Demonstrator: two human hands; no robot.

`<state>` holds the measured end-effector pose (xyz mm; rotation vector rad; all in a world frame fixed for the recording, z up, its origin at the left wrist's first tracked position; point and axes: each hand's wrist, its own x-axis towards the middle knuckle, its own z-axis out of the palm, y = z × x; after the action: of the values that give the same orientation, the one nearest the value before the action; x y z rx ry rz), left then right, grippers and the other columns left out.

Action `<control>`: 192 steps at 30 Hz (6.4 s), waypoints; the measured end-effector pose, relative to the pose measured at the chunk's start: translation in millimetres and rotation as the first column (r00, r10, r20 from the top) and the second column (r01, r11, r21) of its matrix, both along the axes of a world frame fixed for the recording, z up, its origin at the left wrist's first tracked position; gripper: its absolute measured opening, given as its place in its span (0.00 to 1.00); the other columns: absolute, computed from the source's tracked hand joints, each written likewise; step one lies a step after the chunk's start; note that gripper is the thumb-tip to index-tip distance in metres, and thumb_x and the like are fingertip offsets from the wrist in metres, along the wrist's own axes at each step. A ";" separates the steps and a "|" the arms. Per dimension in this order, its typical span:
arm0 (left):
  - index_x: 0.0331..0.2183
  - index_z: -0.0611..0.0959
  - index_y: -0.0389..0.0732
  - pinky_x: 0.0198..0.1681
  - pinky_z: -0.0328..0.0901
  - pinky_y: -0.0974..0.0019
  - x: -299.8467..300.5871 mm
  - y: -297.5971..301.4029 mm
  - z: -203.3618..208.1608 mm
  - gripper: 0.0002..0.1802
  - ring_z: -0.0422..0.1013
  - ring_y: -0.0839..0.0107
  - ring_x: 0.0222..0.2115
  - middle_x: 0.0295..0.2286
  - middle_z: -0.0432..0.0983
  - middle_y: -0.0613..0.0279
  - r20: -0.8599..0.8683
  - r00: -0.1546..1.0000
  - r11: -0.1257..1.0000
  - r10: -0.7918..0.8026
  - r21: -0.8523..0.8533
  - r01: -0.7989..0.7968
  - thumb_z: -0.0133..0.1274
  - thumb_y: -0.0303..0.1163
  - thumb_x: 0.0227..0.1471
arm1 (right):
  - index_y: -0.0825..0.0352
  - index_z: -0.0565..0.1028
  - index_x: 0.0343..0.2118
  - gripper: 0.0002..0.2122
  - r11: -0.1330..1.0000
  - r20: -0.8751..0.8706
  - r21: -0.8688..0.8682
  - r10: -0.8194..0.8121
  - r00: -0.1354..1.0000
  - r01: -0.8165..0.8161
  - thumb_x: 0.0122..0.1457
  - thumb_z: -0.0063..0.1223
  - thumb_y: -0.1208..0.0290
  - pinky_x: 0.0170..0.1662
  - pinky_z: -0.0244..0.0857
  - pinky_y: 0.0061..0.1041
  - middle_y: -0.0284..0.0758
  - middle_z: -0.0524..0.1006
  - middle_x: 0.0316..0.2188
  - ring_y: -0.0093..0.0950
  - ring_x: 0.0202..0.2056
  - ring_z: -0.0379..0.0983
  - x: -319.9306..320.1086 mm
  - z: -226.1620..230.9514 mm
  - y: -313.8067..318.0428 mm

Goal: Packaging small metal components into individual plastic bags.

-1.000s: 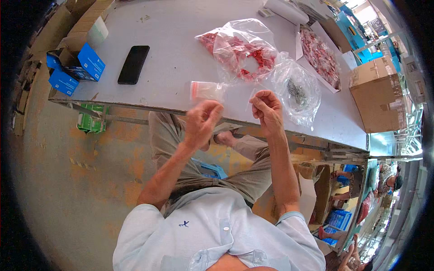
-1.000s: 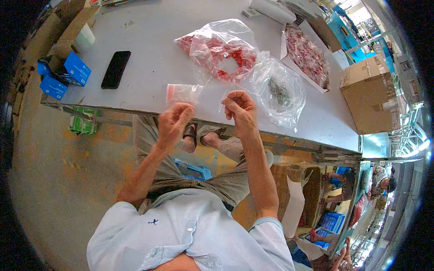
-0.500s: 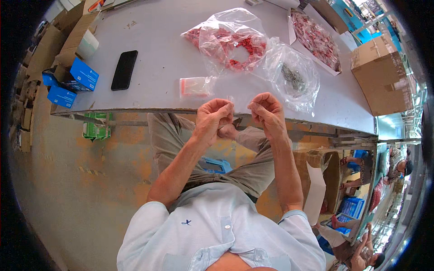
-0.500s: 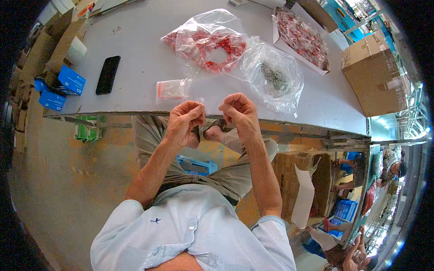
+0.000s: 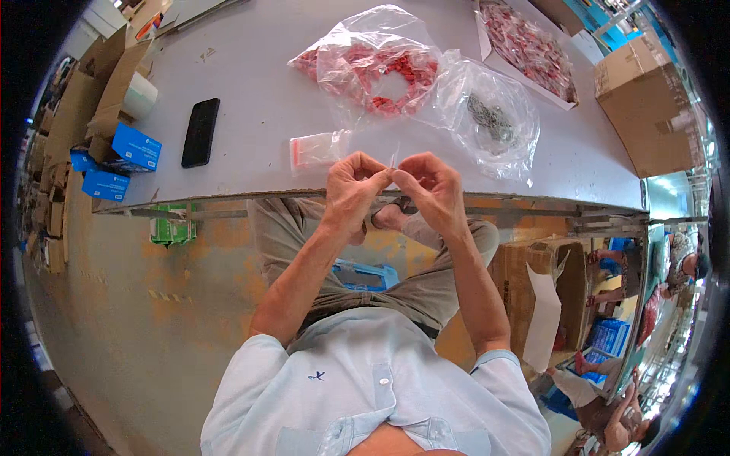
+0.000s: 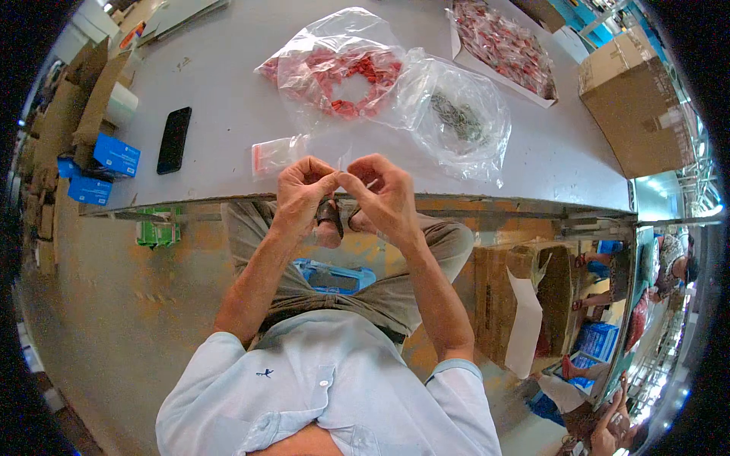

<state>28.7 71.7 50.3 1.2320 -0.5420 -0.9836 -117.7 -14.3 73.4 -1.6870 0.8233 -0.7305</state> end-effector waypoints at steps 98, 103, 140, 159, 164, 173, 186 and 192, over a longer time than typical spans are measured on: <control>0.37 0.84 0.38 0.34 0.70 0.53 -28.9 -14.3 -6.3 0.09 0.76 0.56 0.30 0.31 0.77 0.57 0.953 0.266 0.962 0.142 -0.196 0.188 0.59 0.22 0.50 | 0.72 0.76 0.28 0.07 0.962 -0.251 -0.260 -0.151 0.956 0.084 0.56 0.53 0.72 0.28 0.69 0.35 0.45 0.77 0.19 0.40 0.22 0.76 -28.3 -3.6 -17.5; 0.35 0.84 0.39 0.30 0.71 0.56 -30.4 -20.8 -12.2 0.08 0.76 0.58 0.27 0.28 0.77 0.58 0.961 0.240 0.960 0.135 -0.187 0.208 0.62 0.22 0.50 | 0.72 0.78 0.29 0.08 0.981 -0.242 -0.183 -0.102 0.965 0.058 0.57 0.54 0.71 0.28 0.70 0.32 0.43 0.78 0.20 0.31 0.22 0.77 -36.7 1.8 -21.2; 0.37 0.83 0.34 0.26 0.67 0.67 -17.8 -71.6 -46.7 0.05 0.72 0.68 0.22 0.27 0.77 0.57 0.811 0.558 0.963 0.173 -0.259 0.077 0.58 0.21 0.56 | 0.68 0.84 0.34 0.08 0.953 -0.318 -0.301 -0.140 0.938 0.040 0.56 0.63 0.69 0.33 0.71 0.25 0.33 0.83 0.25 0.21 0.25 0.77 -66.6 -35.4 -252.0; 0.38 0.84 0.34 0.28 0.70 0.67 -15.5 -71.7 -50.6 0.06 0.74 0.68 0.24 0.28 0.78 0.56 0.776 0.592 0.967 0.218 -0.255 -0.022 0.58 0.19 0.55 | 0.72 0.80 0.41 0.07 0.953 0.167 0.293 0.034 0.985 -0.083 0.64 0.59 0.74 0.31 0.70 0.18 0.33 0.80 0.29 0.18 0.28 0.76 -44.4 17.6 -142.2; 0.37 0.84 0.35 0.28 0.70 0.65 -18.3 -69.9 -50.4 0.07 0.75 0.67 0.23 0.26 0.77 0.56 0.782 0.575 0.967 0.241 -0.247 -0.071 0.60 0.20 0.53 | 0.74 0.80 0.40 0.07 0.972 0.046 0.172 0.152 0.987 -0.158 0.62 0.59 0.76 0.30 0.73 0.20 0.35 0.82 0.29 0.19 0.27 0.77 -9.7 10.6 -96.5; 0.35 0.83 0.36 0.28 0.71 0.59 -18.4 -65.3 -50.1 0.07 0.75 0.59 0.23 0.25 0.76 0.56 0.820 0.491 0.950 0.293 -0.309 -0.050 0.60 0.19 0.50 | 0.73 0.82 0.37 0.07 0.988 -0.297 -0.101 0.082 0.951 -0.117 0.59 0.61 0.75 0.29 0.73 0.21 0.36 0.83 0.27 0.18 0.25 0.78 16.5 8.2 -90.6; 0.32 0.81 0.35 0.31 0.71 0.55 -16.9 -69.2 -49.4 0.04 0.75 0.54 0.26 0.25 0.75 0.53 0.812 0.528 0.959 0.251 -0.283 -0.020 0.58 0.19 0.49 | 0.73 0.81 0.36 0.08 0.995 -0.325 0.094 0.070 0.943 -0.041 0.60 0.59 0.72 0.23 0.72 0.20 0.35 0.81 0.24 0.18 0.22 0.76 24.0 4.1 -97.4; 0.33 0.83 0.35 0.28 0.71 0.59 -15.9 -69.4 -48.3 0.06 0.76 0.58 0.24 0.26 0.77 0.53 0.799 0.553 0.966 0.234 -0.256 -0.039 0.60 0.19 0.50 | 0.73 0.81 0.37 0.08 0.986 -0.182 0.137 0.115 0.977 -0.091 0.63 0.59 0.71 0.24 0.70 0.19 0.32 0.80 0.24 0.17 0.22 0.75 19.6 0.7 -98.5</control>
<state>12.8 2.4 2.0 1.4818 -1.2386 -0.1159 -98.1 -112.8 74.1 -1.6868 0.8876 -0.4408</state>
